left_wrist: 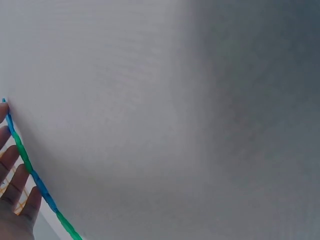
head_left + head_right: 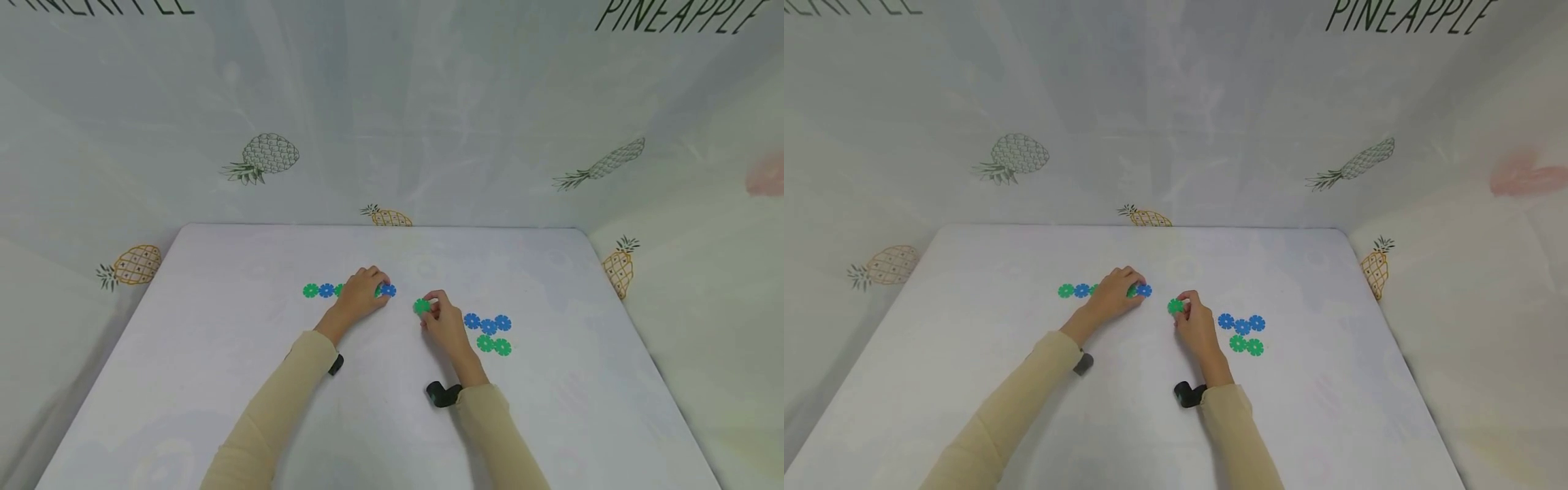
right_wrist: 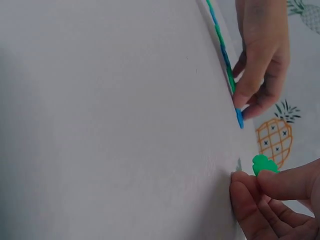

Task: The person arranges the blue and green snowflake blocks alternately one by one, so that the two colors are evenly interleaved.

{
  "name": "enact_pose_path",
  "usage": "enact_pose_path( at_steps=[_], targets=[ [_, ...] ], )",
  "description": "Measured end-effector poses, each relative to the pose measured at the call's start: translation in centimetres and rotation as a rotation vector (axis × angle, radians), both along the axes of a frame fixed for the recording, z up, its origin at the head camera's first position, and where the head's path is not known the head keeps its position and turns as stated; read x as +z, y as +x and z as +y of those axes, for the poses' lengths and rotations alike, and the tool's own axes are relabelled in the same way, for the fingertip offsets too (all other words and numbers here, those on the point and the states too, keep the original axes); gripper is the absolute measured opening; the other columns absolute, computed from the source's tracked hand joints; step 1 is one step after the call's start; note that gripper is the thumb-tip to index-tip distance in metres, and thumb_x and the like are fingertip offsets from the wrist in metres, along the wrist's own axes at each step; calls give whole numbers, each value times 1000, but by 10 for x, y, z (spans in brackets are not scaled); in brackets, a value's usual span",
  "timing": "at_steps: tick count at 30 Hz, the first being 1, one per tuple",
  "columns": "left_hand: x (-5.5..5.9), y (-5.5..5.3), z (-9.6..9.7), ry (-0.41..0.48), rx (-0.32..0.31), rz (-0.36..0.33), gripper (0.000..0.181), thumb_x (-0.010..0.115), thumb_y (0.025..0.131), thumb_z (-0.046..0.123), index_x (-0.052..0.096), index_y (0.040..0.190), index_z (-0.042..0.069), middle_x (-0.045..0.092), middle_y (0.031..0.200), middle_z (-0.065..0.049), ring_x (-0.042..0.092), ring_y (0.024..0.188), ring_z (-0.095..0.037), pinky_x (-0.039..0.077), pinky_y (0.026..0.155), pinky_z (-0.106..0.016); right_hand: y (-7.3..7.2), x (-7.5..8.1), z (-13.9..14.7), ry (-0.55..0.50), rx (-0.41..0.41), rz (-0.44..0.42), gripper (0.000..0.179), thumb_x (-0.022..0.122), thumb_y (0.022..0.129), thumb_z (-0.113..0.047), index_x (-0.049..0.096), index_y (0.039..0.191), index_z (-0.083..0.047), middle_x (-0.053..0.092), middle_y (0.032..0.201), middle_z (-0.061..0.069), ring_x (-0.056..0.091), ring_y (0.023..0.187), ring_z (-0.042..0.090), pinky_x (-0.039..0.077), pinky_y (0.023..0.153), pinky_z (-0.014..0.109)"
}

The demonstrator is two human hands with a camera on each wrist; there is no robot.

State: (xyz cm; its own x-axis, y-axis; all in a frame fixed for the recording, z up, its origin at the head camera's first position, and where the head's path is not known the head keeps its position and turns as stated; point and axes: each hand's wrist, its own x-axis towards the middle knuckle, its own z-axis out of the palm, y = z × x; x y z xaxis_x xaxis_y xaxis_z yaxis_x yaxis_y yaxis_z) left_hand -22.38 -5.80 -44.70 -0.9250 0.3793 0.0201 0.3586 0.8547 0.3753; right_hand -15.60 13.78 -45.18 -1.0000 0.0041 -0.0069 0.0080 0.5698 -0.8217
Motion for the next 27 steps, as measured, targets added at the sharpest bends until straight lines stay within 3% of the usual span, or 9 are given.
enact_pose_path(
  at_steps=[9, 18, 27],
  targets=[
    [-1, -1, 1, -6, -3, 3, 31, 68, 84, 29, 61, 111, 16, 57, 113, -3, 49, 111, -24, 43, 95, -42, -28, 1, -17, 120, 52, 20, 26, 58, 87, -3, 49, 111, -7, 59, 73, 8, 50, 59, 14, 40, 56, 25],
    [-3, -2, -1, -8, -9, 24, 31, 68, 84, 30, 61, 110, 16, 57, 113, -3, 49, 112, -24, 43, 95, -42, -38, 4, -22, 156, 55, -11, 25, 57, 87, -7, 51, 111, -6, 54, 76, 8, 47, 63, 17, 39, 57, 26],
    [-3, -1, 0, 3, -9, 19, 30, 67, 84, 29, 61, 110, 15, 57, 112, -3, 49, 112, -25, 43, 95, -42, -48, 5, -22, 145, 71, -130, 29, 55, 89, -8, 48, 117, -9, 58, 78, 9, 52, 61, 16, 44, 57, 24]
  ],
)
